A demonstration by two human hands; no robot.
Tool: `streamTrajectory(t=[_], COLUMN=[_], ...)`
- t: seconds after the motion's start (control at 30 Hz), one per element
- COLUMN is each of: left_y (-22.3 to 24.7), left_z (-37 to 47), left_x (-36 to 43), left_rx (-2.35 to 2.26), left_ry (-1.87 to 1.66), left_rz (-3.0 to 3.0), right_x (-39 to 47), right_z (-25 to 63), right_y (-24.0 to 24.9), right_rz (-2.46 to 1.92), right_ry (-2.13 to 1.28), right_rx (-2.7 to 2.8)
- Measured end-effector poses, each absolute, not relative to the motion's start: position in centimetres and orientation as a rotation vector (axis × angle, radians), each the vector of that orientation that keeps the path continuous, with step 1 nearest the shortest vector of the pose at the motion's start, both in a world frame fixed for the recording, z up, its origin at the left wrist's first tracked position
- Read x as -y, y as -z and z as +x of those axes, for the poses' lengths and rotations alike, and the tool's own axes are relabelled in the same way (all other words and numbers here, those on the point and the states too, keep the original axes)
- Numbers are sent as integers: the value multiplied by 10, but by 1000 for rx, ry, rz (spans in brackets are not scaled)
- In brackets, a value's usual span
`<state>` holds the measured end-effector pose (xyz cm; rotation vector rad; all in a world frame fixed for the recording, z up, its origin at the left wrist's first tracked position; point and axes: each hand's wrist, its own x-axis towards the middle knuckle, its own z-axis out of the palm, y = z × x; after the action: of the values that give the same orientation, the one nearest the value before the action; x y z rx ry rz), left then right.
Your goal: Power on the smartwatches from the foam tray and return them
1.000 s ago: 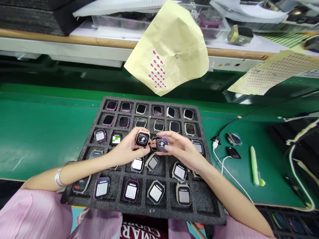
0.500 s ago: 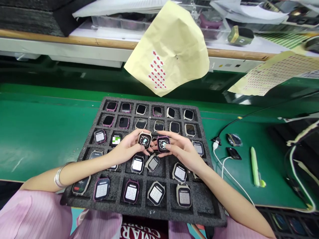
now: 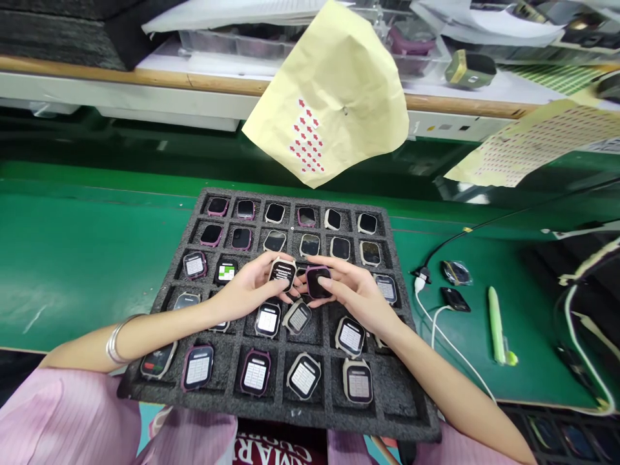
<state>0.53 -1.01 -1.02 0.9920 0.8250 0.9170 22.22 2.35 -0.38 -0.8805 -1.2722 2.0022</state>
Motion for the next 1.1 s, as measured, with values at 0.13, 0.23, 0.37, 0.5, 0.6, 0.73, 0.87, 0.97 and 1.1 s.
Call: streamTrajectory(t=[0.13,0.23,0.37,0.5,0.6,0.73,0.87,0.97,1.1], left_y=[11,10,7,6,12,20,16,8,7], left_z=[6,6,4,-4,-14,-21,-20,-18,-16], left_x=[10,11,13,10,6,4,7,7,5], left_rx=[-837,-850,-890,-959,-1153,-1205,-1026,-965,-990], left_ry=[-909,-906,-909,-887,-824,-780,-837,-873,-935], left_rz=[1022,1036,1068,1230,1546,1557,1205,1107,1097], right_x=[-23,-23,-23,-24,-24,-25,-26,-26,-26], right_z=[222,222,223,223,223,223,222,221,221], right_y=[3,3,5,4,2,-2,-3,-2,-1], right_rz=[-864,-865,-803,-787,-793,-805,-817,-822,-823], right_ry=[-2003,-2008,-2021,-1995,-1995,-1996,-1992,-1984,-1978], right_rx=[1285,1283,1216,1201,1186,1181,1187,1180,1193])
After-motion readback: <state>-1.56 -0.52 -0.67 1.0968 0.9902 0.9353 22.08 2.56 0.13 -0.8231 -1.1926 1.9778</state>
